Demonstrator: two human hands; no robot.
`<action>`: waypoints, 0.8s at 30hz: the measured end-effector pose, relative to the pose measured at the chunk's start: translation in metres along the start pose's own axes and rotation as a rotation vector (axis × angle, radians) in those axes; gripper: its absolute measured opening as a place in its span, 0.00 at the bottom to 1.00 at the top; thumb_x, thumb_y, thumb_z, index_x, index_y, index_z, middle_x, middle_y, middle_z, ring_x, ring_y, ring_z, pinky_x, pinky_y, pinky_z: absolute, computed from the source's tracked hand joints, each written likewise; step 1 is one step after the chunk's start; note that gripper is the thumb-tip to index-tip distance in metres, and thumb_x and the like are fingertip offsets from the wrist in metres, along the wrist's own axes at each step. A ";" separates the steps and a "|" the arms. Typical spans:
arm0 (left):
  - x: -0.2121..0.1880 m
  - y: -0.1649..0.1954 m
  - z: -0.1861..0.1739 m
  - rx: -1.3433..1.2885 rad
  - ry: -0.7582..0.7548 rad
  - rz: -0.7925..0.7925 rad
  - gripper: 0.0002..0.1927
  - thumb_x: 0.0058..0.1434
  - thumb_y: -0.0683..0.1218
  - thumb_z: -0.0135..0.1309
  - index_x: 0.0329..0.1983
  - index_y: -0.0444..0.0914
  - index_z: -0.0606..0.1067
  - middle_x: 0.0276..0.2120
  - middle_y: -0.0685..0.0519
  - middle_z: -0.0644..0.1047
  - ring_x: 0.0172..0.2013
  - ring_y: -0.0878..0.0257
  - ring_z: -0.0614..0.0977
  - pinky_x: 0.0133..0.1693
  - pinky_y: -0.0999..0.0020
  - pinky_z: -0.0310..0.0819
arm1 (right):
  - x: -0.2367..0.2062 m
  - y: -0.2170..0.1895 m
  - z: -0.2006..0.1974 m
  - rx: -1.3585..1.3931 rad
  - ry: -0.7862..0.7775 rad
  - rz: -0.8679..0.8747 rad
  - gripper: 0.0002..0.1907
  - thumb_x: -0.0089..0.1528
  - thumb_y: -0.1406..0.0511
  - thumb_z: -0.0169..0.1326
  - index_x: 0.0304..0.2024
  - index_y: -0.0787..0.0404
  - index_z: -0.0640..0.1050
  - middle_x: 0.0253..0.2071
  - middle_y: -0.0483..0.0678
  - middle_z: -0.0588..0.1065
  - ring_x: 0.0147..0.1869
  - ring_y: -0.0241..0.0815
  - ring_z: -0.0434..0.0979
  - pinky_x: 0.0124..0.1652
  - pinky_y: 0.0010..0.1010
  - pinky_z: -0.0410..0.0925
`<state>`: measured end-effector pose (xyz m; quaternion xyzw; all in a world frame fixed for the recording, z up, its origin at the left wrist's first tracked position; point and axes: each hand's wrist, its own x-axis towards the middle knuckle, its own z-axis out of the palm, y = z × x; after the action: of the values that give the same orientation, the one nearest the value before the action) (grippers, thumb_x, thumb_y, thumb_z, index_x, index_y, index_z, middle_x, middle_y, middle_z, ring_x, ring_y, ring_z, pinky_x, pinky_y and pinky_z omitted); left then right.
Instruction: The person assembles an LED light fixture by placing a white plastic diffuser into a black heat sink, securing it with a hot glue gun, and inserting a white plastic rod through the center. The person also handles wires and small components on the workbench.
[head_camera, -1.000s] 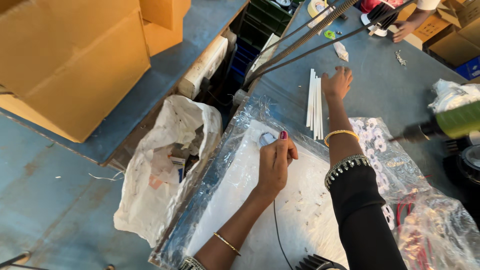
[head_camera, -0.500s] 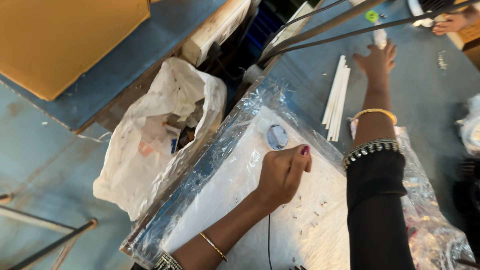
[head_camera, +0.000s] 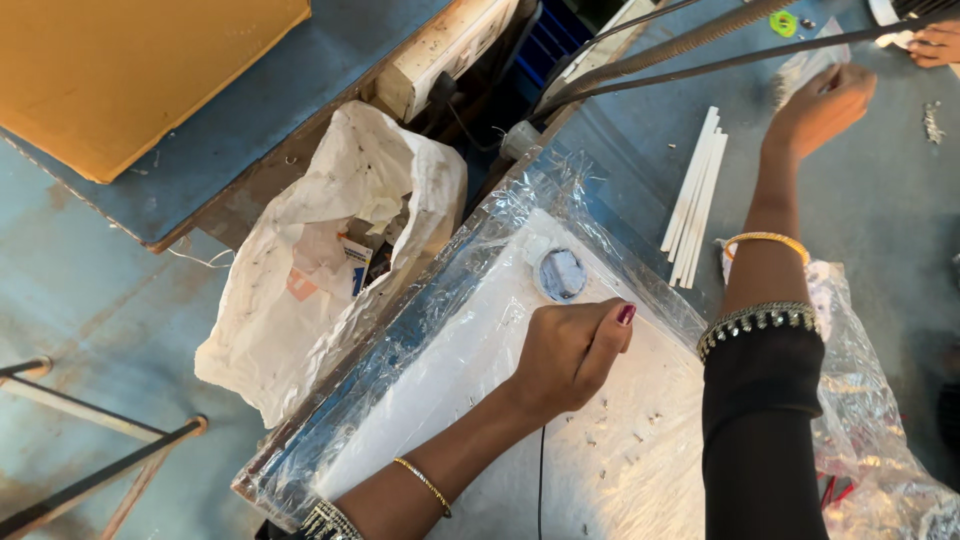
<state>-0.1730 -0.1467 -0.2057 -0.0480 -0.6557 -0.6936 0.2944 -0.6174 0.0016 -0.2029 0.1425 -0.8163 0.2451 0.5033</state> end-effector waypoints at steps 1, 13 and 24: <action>-0.001 0.001 0.000 0.004 0.003 0.003 0.21 0.76 0.45 0.38 0.25 0.36 0.68 0.19 0.49 0.71 0.19 0.57 0.73 0.26 0.63 0.66 | 0.000 -0.006 -0.005 0.062 0.048 0.011 0.05 0.65 0.75 0.59 0.35 0.67 0.75 0.40 0.50 0.76 0.41 0.47 0.75 0.41 0.37 0.67; -0.005 0.018 -0.005 -0.022 0.120 0.034 0.24 0.77 0.48 0.39 0.24 0.36 0.71 0.15 0.50 0.68 0.15 0.60 0.70 0.23 0.63 0.62 | -0.071 -0.120 -0.133 0.474 0.070 0.040 0.02 0.66 0.75 0.59 0.41 0.69 0.80 0.41 0.49 0.77 0.38 0.33 0.72 0.39 0.24 0.68; -0.013 0.053 0.002 0.183 0.027 0.412 0.16 0.69 0.46 0.51 0.52 0.29 0.78 0.46 0.40 0.78 0.50 0.47 0.76 0.53 0.55 0.68 | -0.158 -0.158 -0.373 0.809 -0.485 0.467 0.05 0.67 0.73 0.55 0.44 0.69 0.81 0.43 0.44 0.78 0.44 0.30 0.75 0.47 0.21 0.70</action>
<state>-0.1383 -0.1385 -0.1650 -0.1446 -0.6884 -0.5569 0.4417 -0.1897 0.0692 -0.1642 0.1922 -0.7594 0.6065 0.1364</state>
